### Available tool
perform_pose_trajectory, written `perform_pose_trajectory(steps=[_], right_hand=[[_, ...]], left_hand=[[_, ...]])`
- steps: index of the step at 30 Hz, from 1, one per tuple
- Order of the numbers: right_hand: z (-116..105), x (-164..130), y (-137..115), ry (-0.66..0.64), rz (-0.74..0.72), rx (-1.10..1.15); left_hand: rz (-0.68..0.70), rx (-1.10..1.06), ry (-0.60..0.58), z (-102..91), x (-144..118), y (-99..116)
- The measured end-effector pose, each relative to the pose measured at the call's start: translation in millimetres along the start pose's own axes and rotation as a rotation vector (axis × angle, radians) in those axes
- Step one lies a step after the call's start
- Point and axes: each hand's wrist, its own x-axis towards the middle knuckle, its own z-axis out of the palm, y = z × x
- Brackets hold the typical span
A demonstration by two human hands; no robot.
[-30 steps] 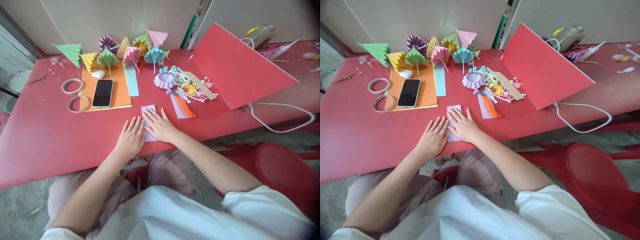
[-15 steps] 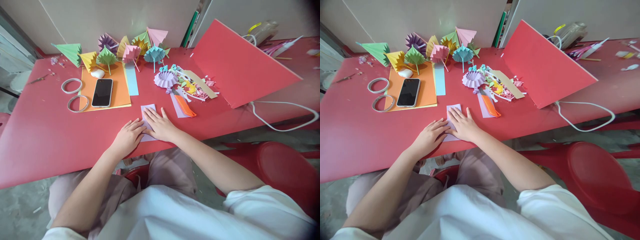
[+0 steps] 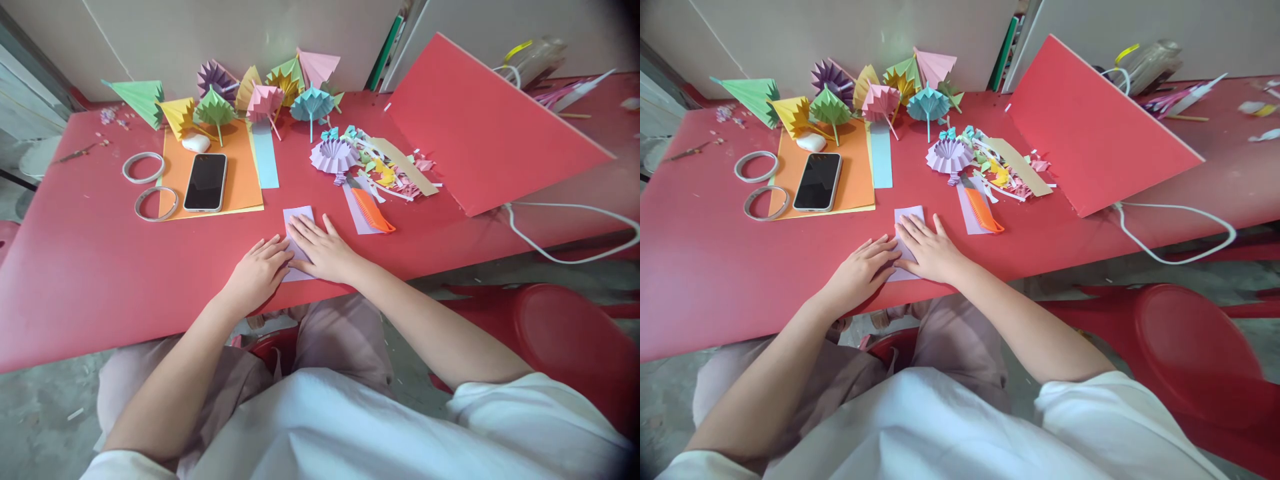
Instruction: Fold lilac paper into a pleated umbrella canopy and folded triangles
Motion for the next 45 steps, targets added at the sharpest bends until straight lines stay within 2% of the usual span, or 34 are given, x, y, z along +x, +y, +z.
perform_pose_trajectory(steps=[13, 24, 31, 37, 41, 45], right_hand=[[-1.6, 0.5, -0.4, -0.021, -0.009, -0.007], [-1.9, 0.5, -0.2, -0.014, -0.032, -0.022], [0.4, 0.9, 0.5, 0.001, -0.044, -0.02], [-9.4, 2.4, 2.0, -0.034, -0.005, 0.09], [-6.5, 6.5, -3.3, 0.042, 0.107, 0.132], [2.4, 9.0, -10.2, 0.106, 0.127, 0.041]], left_hand=[[-0.034, -0.067, -0.036, -3.1, 1.2, 0.4], [-0.009, -0.024, -0.045, -1.9, 1.8, -0.7], [-0.007, 0.062, 0.045, 0.0, 3.5, 6.6], [0.037, 0.136, 0.098, 2.5, 5.6, 7.4], [0.023, 0.155, 0.11, 4.3, 4.9, 7.6], [0.004, 0.161, 0.115, 6.2, 4.1, 7.5]])
